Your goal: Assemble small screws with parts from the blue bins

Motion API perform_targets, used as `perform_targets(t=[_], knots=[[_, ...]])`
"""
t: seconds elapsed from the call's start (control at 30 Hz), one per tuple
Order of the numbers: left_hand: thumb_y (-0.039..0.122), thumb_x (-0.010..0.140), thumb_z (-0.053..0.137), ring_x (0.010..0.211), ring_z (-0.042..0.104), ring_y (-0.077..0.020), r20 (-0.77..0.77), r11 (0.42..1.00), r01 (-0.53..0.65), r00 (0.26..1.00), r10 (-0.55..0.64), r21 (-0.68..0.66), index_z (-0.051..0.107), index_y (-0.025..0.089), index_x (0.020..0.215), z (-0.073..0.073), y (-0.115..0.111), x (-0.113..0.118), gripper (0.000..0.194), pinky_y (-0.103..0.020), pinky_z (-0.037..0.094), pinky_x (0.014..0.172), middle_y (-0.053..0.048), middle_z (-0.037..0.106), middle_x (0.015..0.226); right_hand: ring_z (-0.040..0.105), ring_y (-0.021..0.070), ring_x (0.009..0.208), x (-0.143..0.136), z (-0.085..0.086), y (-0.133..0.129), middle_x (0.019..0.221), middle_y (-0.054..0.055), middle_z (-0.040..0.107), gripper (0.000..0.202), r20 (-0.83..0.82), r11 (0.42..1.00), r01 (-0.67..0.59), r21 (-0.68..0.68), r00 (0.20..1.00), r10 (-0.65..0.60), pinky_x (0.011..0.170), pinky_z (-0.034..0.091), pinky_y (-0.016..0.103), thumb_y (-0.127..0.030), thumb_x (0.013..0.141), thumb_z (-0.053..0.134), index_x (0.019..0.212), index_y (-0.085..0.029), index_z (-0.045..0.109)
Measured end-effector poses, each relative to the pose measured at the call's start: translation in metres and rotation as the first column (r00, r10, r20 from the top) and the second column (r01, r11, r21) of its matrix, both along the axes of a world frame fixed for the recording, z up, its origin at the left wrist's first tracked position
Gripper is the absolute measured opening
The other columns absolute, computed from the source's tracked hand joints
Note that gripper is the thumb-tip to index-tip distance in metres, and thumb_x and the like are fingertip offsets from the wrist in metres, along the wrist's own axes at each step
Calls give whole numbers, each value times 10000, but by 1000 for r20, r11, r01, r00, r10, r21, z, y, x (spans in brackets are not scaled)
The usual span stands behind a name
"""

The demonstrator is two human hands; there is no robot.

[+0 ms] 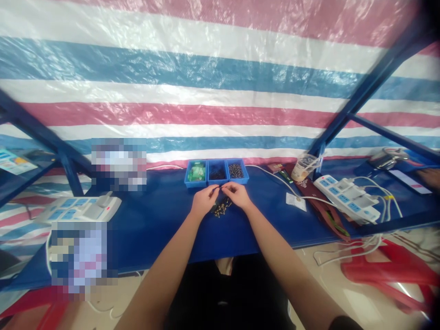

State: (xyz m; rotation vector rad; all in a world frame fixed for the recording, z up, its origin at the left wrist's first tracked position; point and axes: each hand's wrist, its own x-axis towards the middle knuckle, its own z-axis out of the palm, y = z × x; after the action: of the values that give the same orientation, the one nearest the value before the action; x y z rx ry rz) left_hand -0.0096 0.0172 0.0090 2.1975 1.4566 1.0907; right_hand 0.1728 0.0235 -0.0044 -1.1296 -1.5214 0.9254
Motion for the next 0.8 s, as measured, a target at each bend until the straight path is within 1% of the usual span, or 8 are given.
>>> perform_targets(t=[0.13, 0.23, 0.37, 0.47, 0.53, 0.6, 0.73, 0.8], knots=[[420, 923, 502, 627, 616, -112, 30, 1000, -3, 1000, 4, -25, 680, 211, 1127, 1, -1, 0, 342, -200, 458, 627, -17, 688, 753, 635, 155, 668, -1, 4, -3, 793, 50, 708, 322, -7, 999, 23, 44, 1000, -23, 676, 527, 285, -456, 814, 635, 932, -165, 707], [417, 923, 500, 592, 587, -103, 59, 999, -13, 998, 15, -32, 662, 205, 1150, 1, -1, -1, 350, -199, 449, 619, 6, 641, 675, 630, 162, 666, -4, 10, -6, 790, 49, 709, 311, 43, 980, 154, 130, 986, -160, 691, 533, 300, -459, 826, 621, 915, -180, 728], [396, 930, 481, 556, 561, -96, 85, 999, -26, 996, 29, -39, 660, 205, 1141, 1, 0, 0, 336, -199, 443, 611, 27, 595, 608, 618, 183, 667, -7, 16, -8, 792, 65, 707, 338, 38, 880, 404, 250, 904, -426, 738, 537, 347, -469, 862, 576, 958, -191, 743], [369, 933, 463, 549, 563, -96, 87, 999, -30, 996, 34, -41, 675, 208, 1109, 0, 1, 0, 319, -197, 439, 597, 21, 610, 618, 631, 207, 725, -9, 17, -2, 891, 99, 722, 364, 4, 805, 521, 285, 839, -544, 805, 535, 386, -483, 878, 550, 999, -196, 739], [356, 932, 457, 546, 564, -95, 82, 999, -32, 996, 35, -34, 682, 209, 1089, -1, 3, 0, 312, -197, 437, 595, 16, 624, 633, 641, 213, 739, -11, 16, 5, 909, 102, 728, 363, 12, 781, 542, 311, 819, -574, 816, 534, 383, -482, 884, 544, 1013, -206, 741], [351, 931, 456, 545, 564, -95, 75, 999, -32, 997, 34, -25, 685, 205, 1078, -2, 4, 0, 308, -196, 434, 597, 13, 633, 644, 650, 207, 733, -13, 13, 12, 875, 89, 733, 339, 65, 779, 526, 342, 813, -578, 800, 533, 358, -465, 887, 552, 1011, -219, 749], [346, 929, 460, 551, 566, -96, 65, 999, -38, 997, 39, -19, 688, 206, 1062, -3, 5, 1, 299, -193, 426, 595, 13, 635, 645, 661, 204, 719, -12, 11, 19, 810, 66, 735, 288, 268, 834, 445, 326, 803, -533, 743, 524, 322, -433, 882, 569, 969, -240, 764], [340, 928, 462, 551, 561, -95, 61, 999, -45, 997, 46, -15, 689, 212, 1054, -4, 5, 1, 290, -194, 425, 601, 14, 636, 645, 659, 202, 722, -8, 11, 15, 797, 59, 727, 292, 306, 852, 420, 312, 805, -508, 741, 514, 317, -421, 895, 553, 996, -239, 757]])
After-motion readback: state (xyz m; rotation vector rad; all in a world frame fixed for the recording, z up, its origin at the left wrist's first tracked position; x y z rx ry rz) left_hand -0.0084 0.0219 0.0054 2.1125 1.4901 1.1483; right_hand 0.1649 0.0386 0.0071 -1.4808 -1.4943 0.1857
